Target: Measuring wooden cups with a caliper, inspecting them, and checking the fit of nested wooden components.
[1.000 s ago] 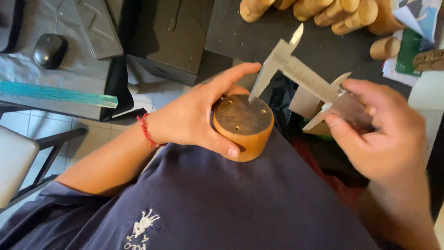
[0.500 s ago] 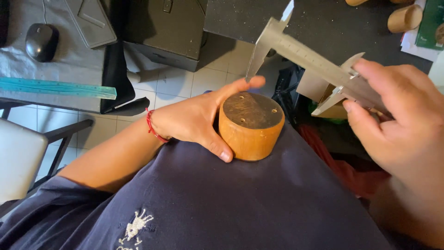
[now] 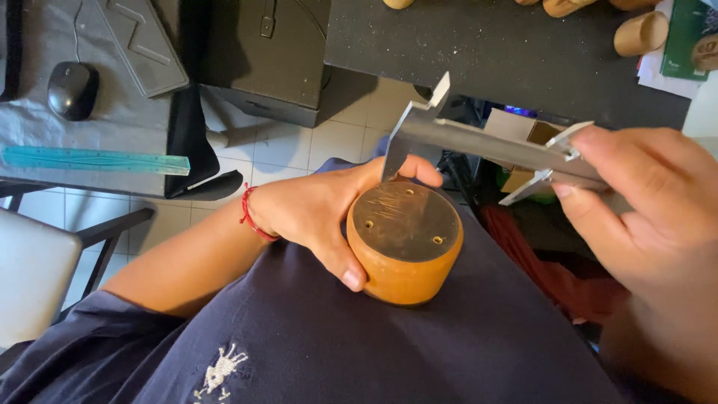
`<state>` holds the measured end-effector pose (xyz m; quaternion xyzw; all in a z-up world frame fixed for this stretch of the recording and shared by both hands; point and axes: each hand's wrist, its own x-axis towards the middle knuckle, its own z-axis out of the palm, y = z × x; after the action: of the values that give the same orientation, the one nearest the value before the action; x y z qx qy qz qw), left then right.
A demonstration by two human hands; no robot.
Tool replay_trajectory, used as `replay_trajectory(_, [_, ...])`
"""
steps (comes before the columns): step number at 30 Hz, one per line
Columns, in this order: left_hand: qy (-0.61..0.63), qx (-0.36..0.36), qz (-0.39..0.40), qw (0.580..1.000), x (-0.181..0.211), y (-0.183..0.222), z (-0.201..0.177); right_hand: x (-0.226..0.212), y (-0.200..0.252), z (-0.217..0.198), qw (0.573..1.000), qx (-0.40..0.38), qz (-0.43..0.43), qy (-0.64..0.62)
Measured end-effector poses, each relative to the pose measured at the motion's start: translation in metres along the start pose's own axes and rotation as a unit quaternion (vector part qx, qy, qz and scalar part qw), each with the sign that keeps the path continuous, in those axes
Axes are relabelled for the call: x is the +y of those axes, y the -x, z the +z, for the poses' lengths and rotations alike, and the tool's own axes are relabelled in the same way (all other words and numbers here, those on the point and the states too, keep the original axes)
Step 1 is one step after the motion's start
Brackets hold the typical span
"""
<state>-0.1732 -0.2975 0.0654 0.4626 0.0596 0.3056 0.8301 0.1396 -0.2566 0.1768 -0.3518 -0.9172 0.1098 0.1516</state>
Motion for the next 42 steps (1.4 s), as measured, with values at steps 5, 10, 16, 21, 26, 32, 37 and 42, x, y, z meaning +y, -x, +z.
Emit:
replay_trajectory(5, [-0.03,-0.002,-0.008,1.0,0.008,-0.003,0.0,-0.017,-0.009,0.002,0.999,-0.013,0.03,-0.012])
replay_trajectory(10, [-0.022,0.011,-0.025,0.999,0.007,0.0,0.0,-0.019,-0.019,-0.004,0.998,-0.062,-0.003,0.03])
replay_trajectory(16, [-0.025,0.013,-0.031,0.999,0.002,0.002,-0.004,-0.025,-0.022,0.0,0.996,-0.087,0.008,-0.014])
replay_trajectory(21, [0.041,-0.009,-0.005,0.999,0.006,0.004,-0.004,-0.033,-0.032,0.002,0.994,-0.099,-0.039,0.035])
replay_trajectory(26, [0.082,-0.021,-0.032,0.996,0.012,0.008,-0.01,-0.03,-0.032,0.007,0.993,-0.093,-0.061,0.048])
replay_trajectory(32, [0.078,-0.059,-0.013,0.995,0.011,0.012,-0.02,-0.029,-0.032,0.009,0.993,-0.084,-0.07,0.045])
replay_trajectory(37, [0.058,-0.047,0.029,0.997,0.007,0.015,-0.029,-0.026,-0.033,0.01,0.994,-0.078,-0.065,0.03])
replay_trajectory(42, [0.06,-0.033,0.021,0.997,0.005,0.015,-0.03,-0.025,-0.035,0.011,0.994,-0.08,-0.069,0.02])
